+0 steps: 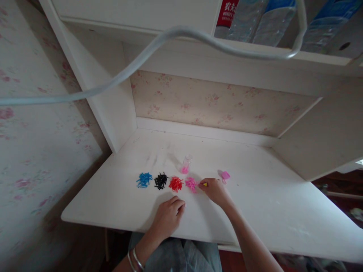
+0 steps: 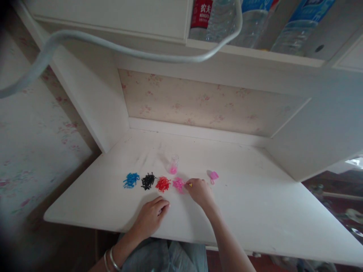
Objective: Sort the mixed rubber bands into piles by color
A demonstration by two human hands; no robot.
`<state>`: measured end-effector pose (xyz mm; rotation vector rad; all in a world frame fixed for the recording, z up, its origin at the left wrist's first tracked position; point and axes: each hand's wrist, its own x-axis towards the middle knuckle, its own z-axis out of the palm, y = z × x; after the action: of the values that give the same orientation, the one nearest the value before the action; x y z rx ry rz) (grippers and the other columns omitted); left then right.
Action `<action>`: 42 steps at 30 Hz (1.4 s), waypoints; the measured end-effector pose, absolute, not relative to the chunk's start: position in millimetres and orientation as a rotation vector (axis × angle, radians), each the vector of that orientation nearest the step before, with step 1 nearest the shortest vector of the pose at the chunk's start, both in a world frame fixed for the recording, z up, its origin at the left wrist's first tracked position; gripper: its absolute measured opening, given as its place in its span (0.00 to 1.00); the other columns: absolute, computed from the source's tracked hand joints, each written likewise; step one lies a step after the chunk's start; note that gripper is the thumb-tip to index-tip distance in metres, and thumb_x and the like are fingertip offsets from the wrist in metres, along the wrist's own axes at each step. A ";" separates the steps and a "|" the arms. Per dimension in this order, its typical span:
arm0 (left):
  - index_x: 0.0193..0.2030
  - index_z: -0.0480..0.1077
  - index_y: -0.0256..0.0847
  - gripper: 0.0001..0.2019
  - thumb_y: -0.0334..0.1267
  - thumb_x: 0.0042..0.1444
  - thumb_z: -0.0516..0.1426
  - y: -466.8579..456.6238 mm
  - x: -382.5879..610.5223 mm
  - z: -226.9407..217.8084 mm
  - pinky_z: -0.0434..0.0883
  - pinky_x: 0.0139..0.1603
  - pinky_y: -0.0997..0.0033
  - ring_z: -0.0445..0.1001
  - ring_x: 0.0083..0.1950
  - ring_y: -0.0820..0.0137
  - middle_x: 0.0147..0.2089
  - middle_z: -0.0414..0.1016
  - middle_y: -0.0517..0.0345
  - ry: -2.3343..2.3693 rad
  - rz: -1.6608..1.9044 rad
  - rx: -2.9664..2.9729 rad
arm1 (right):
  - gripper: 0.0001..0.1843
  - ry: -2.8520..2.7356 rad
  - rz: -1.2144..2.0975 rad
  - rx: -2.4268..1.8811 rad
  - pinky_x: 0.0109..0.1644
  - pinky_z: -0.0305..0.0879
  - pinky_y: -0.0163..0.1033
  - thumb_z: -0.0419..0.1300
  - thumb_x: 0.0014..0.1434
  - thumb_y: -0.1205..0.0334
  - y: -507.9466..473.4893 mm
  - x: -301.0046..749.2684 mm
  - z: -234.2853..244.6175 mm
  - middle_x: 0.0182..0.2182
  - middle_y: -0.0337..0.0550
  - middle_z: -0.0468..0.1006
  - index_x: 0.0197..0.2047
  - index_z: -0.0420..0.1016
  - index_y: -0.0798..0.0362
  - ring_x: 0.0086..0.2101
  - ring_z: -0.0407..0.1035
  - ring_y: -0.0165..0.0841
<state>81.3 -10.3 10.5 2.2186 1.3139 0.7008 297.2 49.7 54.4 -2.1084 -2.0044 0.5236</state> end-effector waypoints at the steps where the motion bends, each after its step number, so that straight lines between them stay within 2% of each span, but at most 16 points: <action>1: 0.36 0.71 0.43 0.12 0.35 0.63 0.47 -10.5 81.1 10.8 0.65 0.37 0.75 0.70 0.34 0.74 0.35 0.72 0.59 1.310 0.704 2.214 | 0.15 -1.992 0.553 -2.070 0.33 0.59 0.32 0.55 0.56 0.53 51.3 300.1 54.6 0.28 0.43 0.80 0.35 0.82 0.48 0.30 0.72 0.32; 5: 0.36 0.71 0.43 0.13 0.35 0.63 0.46 -10.6 79.8 11.9 0.65 0.37 0.75 0.70 0.35 0.73 0.35 0.73 0.59 1.300 0.714 2.202 | 0.18 -1.911 0.647 -1.929 0.27 0.55 0.31 0.53 0.56 0.52 56.7 308.4 57.5 0.22 0.40 0.77 0.33 0.81 0.52 0.23 0.68 0.29; 9: 0.37 0.71 0.44 0.11 0.35 0.62 0.47 -10.2 79.3 12.0 0.65 0.37 0.75 0.71 0.34 0.73 0.35 0.73 0.60 1.302 0.720 2.187 | 0.23 -1.779 0.679 -1.799 0.25 0.53 0.31 0.51 0.58 0.46 59.9 309.1 69.0 0.23 0.39 0.74 0.36 0.80 0.55 0.23 0.63 0.27; 12: 0.37 0.71 0.44 0.12 0.35 0.62 0.47 -10.3 79.5 11.9 0.65 0.39 0.75 0.71 0.35 0.73 0.36 0.74 0.59 1.298 0.727 2.185 | 0.26 -1.541 0.713 -1.662 0.24 0.51 0.31 0.55 0.55 0.42 64.2 302.9 81.2 0.22 0.38 0.71 0.38 0.80 0.56 0.21 0.57 0.25; 15: 0.37 0.71 0.44 0.12 0.34 0.62 0.47 -10.6 79.9 11.9 0.65 0.39 0.75 0.72 0.36 0.73 0.36 0.74 0.59 1.294 0.727 2.181 | 0.26 -1.395 0.717 -1.574 0.22 0.48 0.31 0.59 0.52 0.41 74.2 292.1 89.8 0.19 0.35 0.66 0.39 0.80 0.56 0.20 0.52 0.24; 25: 0.36 0.71 0.43 0.12 0.35 0.63 0.47 -9.5 80.0 11.8 0.64 0.37 0.75 0.71 0.35 0.74 0.35 0.74 0.60 1.323 0.704 2.197 | 0.27 -1.422 0.673 -1.551 0.20 0.42 0.30 0.57 0.51 0.39 116.8 258.2 84.0 0.15 0.32 0.60 0.38 0.80 0.55 0.18 0.46 0.23; 32: 0.35 0.71 0.43 0.12 0.35 0.63 0.47 -9.3 79.2 13.8 0.64 0.36 0.75 0.71 0.34 0.74 0.35 0.74 0.59 1.322 0.710 2.182 | 0.25 -1.475 0.666 -1.571 0.20 0.43 0.29 0.57 0.52 0.41 120.9 253.1 82.2 0.16 0.32 0.62 0.37 0.81 0.54 0.18 0.48 0.23; 36: 0.35 0.71 0.43 0.13 0.36 0.62 0.47 -9.4 79.4 15.3 0.64 0.36 0.75 0.71 0.33 0.74 0.34 0.73 0.59 1.315 0.708 2.176 | 0.25 -1.488 0.665 -1.585 0.20 0.45 0.29 0.56 0.52 0.42 120.8 252.9 82.6 0.18 0.35 0.68 0.38 0.81 0.54 0.18 0.51 0.23; 39: 0.34 0.71 0.43 0.12 0.36 0.62 0.47 -9.4 79.4 15.9 0.64 0.36 0.75 0.71 0.33 0.74 0.34 0.73 0.59 1.320 0.704 2.183 | 0.23 -1.494 0.665 -1.587 0.23 0.51 0.30 0.57 0.52 0.43 120.8 253.0 83.0 0.22 0.38 0.74 0.38 0.82 0.53 0.20 0.57 0.25; 42: 0.35 0.71 0.43 0.12 0.35 0.62 0.47 -9.3 79.0 15.5 0.65 0.37 0.75 0.71 0.34 0.74 0.34 0.73 0.59 1.319 0.703 2.192 | 0.22 -1.493 0.661 -1.590 0.25 0.53 0.31 0.57 0.52 0.45 121.2 253.5 82.3 0.21 0.37 0.75 0.38 0.82 0.52 0.20 0.58 0.26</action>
<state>79.0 -9.3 15.5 2.1924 1.3190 0.7033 253.5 121.2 82.3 -1.5895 -1.4934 0.6610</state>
